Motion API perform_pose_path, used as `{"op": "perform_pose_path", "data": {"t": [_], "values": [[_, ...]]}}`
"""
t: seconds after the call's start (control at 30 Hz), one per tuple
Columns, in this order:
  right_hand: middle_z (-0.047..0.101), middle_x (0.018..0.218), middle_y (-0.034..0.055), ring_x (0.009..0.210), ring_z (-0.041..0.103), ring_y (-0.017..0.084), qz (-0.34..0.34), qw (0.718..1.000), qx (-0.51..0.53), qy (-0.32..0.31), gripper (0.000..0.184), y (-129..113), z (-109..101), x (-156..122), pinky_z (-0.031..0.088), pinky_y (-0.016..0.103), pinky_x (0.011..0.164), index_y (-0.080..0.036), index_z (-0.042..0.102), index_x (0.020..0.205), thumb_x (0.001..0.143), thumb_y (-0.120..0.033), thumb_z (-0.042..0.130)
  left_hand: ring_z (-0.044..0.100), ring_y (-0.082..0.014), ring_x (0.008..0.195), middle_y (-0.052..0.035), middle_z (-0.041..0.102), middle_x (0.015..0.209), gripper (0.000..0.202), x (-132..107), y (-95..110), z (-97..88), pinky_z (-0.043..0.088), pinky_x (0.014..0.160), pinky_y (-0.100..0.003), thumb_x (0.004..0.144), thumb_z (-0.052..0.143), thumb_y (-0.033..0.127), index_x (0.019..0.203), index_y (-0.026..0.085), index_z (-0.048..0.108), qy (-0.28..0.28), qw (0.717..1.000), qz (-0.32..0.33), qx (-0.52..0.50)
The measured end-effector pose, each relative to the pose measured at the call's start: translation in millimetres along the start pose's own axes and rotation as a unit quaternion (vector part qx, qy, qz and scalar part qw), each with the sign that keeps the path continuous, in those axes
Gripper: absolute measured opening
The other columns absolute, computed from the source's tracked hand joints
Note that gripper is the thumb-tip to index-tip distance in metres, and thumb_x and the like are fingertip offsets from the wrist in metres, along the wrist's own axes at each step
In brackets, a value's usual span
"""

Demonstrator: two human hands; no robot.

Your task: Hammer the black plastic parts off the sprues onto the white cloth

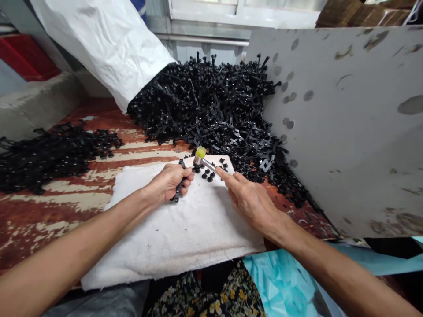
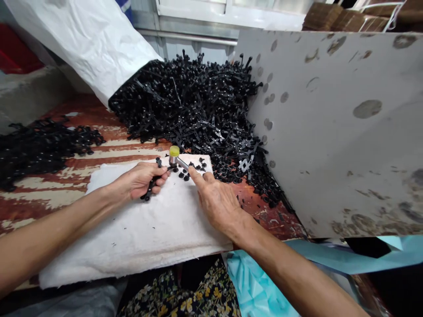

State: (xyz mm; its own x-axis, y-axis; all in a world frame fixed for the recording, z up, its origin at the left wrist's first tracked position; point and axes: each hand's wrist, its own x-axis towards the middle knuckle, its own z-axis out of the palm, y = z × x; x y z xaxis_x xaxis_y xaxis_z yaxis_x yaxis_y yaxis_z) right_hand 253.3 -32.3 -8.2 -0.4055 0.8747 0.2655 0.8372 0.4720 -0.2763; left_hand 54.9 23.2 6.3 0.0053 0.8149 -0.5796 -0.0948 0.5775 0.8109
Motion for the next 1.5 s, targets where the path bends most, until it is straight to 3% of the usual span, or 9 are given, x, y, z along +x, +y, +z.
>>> {"op": "perform_pose_path", "data": {"t": [0.13,0.37,0.6,0.93,1.13,1.23,1.33,1.4,1.5], "values": [[0.065,0.095,0.0107,0.076,0.059,0.020,-0.029,0.988,0.083,0.128,0.057,-4,-3,-4,0.052,0.032,0.067,-0.017,0.043,0.149,0.094,-0.011,0.033,0.038,-0.0056,0.034,0.0015,0.049,0.048,0.026,0,1,0.6,0.027,0.028,-0.015,0.081,0.053,0.000,0.058,0.014,0.052,-0.005,1.000,-0.011,-0.001],[0.066,0.093,0.0088,0.069,0.059,0.019,0.005,0.987,0.157,0.041,0.052,2,-1,-5,0.050,0.032,0.064,-0.018,0.053,0.140,0.090,-0.011,0.039,0.041,-0.0078,0.035,-0.0006,0.051,0.050,0.028,-5,8,-7.4,0.031,0.028,-0.016,0.088,0.042,0.003,0.066,0.011,0.057,-0.017,0.999,-0.040,-0.020],[0.048,0.063,-0.0061,0.050,0.044,0.011,0.169,0.860,0.481,0.034,0.012,-29,1,-10,0.038,0.023,0.046,-0.021,0.055,0.087,0.088,-0.033,0.056,0.056,-0.0128,0.052,-0.0047,0.062,0.068,0.021,-32,7,13.7,0.056,0.052,-0.030,0.088,0.045,0.002,0.078,0.011,0.061,0.002,0.967,0.053,-0.248],[0.048,0.053,-0.0120,0.036,0.036,0.008,0.198,0.766,0.611,0.006,0.016,-51,17,-9,0.029,0.020,0.037,-0.025,0.043,0.086,0.084,-0.034,0.055,0.059,-0.0134,0.067,-0.0039,0.060,0.073,0.023,-62,-13,35.7,0.057,0.073,-0.034,0.095,0.044,0.014,0.083,0.013,0.063,-0.026,0.924,0.113,-0.364],[0.038,0.060,-0.0087,0.050,0.035,0.009,0.136,0.855,0.497,0.062,0.005,-31,0,-14,0.029,0.022,0.047,-0.023,0.048,0.078,0.082,-0.024,0.051,0.060,-0.0200,0.071,-0.0055,0.061,0.076,0.011,-81,-42,-8.5,0.053,0.063,-0.034,0.078,0.065,0.025,0.076,0.016,0.060,0.013,0.994,0.097,0.040],[0.039,0.065,-0.0066,0.058,0.036,0.010,0.081,0.872,0.482,0.015,0.005,-32,-9,-14,0.030,0.023,0.052,-0.022,0.050,0.076,0.080,-0.020,0.050,0.059,-0.0243,0.087,-0.0065,0.063,0.090,0.017,-89,-38,-25.1,0.050,0.080,-0.041,0.079,0.063,0.032,0.089,0.019,0.063,0.085,0.855,0.379,0.343],[0.043,0.067,-0.0053,0.062,0.040,0.011,0.034,0.857,0.514,-0.031,0.007,-41,-12,-13,0.034,0.024,0.056,-0.021,0.052,0.077,0.083,-0.022,0.049,0.056,-0.0245,0.099,-0.0073,0.065,0.097,0.015,-88,-25,-27.2,0.042,0.095,-0.044,0.088,0.049,0.024,0.092,0.020,0.062,-0.029,0.688,0.515,0.510],[0.045,0.068,-0.0048,0.063,0.043,0.011,0.024,0.852,0.522,-0.014,0.007,-44,-10,-12,0.037,0.024,0.058,-0.020,0.054,0.078,0.084,-0.023,0.051,0.056,-0.0187,0.083,-0.0033,0.063,0.083,0.022,-84,-18,-24.9,0.044,0.084,-0.036,0.094,0.040,0.024,0.087,0.020,0.060,-0.137,0.672,0.468,0.557],[0.047,0.063,-0.0070,0.053,0.043,0.009,0.075,0.837,0.542,0.025,0.006,-43,-6,-8,0.036,0.021,0.050,-0.021,0.052,0.080,0.085,-0.025,0.054,0.046,-0.0121,0.062,0.0025,0.052,0.069,0.032,-81,-16,-19.9,0.039,0.061,-0.026,0.099,0.034,0.039,0.084,0.020,0.056,-0.213,0.757,0.337,0.517]]}}
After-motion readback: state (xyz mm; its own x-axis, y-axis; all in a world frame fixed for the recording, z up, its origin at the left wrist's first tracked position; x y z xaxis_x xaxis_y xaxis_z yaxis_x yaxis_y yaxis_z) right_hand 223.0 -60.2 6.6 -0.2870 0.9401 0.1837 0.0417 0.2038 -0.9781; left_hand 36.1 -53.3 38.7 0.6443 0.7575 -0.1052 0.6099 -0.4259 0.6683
